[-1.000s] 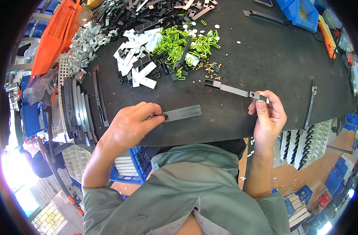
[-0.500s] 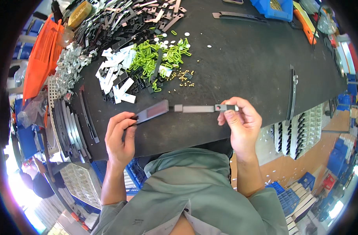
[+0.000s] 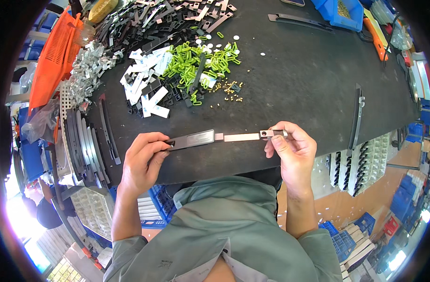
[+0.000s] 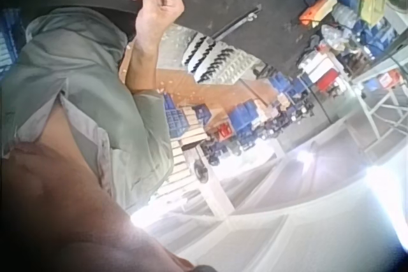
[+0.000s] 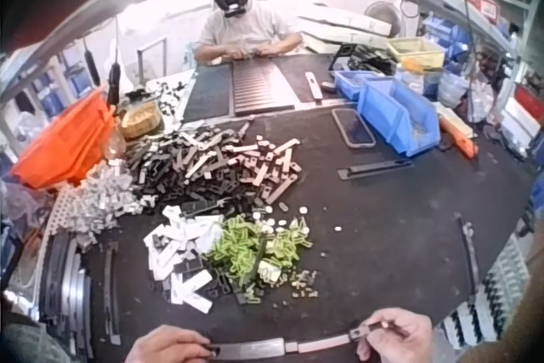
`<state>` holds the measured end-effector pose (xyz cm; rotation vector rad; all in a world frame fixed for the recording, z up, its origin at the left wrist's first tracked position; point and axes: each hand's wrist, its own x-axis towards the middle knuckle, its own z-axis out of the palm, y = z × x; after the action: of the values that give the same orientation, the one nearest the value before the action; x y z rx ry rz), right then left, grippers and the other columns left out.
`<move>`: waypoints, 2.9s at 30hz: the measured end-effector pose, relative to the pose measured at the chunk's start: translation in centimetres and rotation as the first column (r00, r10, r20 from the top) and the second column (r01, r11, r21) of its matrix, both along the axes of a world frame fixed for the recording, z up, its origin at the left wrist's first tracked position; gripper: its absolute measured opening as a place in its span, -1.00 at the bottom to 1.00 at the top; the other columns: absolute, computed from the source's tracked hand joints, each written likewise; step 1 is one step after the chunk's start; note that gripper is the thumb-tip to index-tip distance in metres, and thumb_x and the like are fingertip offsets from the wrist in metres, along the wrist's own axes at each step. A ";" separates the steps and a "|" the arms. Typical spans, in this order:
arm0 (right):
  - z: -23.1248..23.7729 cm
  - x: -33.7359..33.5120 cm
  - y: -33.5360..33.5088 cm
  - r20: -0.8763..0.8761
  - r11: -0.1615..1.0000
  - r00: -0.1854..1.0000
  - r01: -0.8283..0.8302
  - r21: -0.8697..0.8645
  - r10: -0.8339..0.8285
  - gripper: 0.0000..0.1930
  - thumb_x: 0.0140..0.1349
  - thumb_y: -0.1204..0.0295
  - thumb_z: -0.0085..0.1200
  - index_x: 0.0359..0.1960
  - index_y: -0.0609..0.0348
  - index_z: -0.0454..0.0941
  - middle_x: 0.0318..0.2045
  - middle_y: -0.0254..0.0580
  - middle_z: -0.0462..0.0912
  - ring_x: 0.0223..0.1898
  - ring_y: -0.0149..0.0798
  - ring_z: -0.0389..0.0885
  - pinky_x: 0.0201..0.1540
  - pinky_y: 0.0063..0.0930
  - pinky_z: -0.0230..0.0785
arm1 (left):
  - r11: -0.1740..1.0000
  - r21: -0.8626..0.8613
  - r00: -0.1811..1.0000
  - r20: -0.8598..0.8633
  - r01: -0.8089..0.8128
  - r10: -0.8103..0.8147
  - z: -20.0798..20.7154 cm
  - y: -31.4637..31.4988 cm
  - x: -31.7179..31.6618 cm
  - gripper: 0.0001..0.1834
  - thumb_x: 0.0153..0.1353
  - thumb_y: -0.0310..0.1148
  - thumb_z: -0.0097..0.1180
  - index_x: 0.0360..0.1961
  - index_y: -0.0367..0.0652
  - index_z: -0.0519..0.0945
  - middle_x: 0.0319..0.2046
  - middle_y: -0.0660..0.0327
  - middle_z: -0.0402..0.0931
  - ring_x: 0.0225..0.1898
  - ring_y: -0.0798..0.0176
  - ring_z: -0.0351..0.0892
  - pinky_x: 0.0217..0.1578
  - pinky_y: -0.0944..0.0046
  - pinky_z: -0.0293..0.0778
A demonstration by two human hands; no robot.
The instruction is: The person assembles industrial slide mechanisms by hand, joining small metal and plastic components such as metal slides, plastic components, metal brackets, and pins.
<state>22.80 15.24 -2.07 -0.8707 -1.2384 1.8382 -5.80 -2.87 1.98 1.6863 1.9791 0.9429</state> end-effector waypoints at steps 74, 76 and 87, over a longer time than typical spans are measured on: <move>4.4 -2.7 -2.5 0.281 0.960 0.952 0.039 0.277 -0.120 -0.71 0.41 0.62 0.07 0.14 0.34 0.57 -0.03 -0.12 0.65 -0.29 -0.45 0.64 -0.23 -0.59 0.55 | 0.937 0.049 0.939 0.018 -0.345 0.344 1.6 6.5 -3.1 -0.78 0.32 -0.56 0.17 -0.02 -0.26 0.54 -0.28 0.09 0.59 -0.22 0.07 0.64 -0.13 0.18 0.53; 4.8 -3.0 -3.0 0.253 0.958 0.967 -0.048 0.284 -0.026 -0.74 0.39 0.63 0.09 0.09 0.37 0.60 -0.05 -0.08 0.65 -0.28 -0.43 0.65 -0.22 -0.59 0.55 | 0.934 -0.042 0.870 0.350 -0.355 0.347 2.1 5.7 -0.5 -0.82 0.34 -0.57 0.18 -0.05 -0.28 0.54 -0.24 0.14 0.63 -0.22 0.25 0.64 -0.12 0.28 0.56; 4.4 -4.3 -4.4 0.381 0.914 0.885 -0.357 0.190 0.267 -0.87 0.40 0.50 0.20 -0.31 0.31 0.64 -0.62 -0.35 0.58 -0.58 -0.59 0.42 -0.49 -0.64 0.29 | 0.987 0.127 0.868 0.496 -0.102 0.025 1.1 2.7 7.7 -0.79 0.18 -0.66 0.35 -0.18 -0.33 0.59 -0.16 -0.02 0.69 -0.13 0.15 0.74 -0.08 0.22 0.68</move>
<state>18.50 10.80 2.36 -0.9146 -1.8939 1.7560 1.92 -0.17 3.11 1.2786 1.6548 1.4155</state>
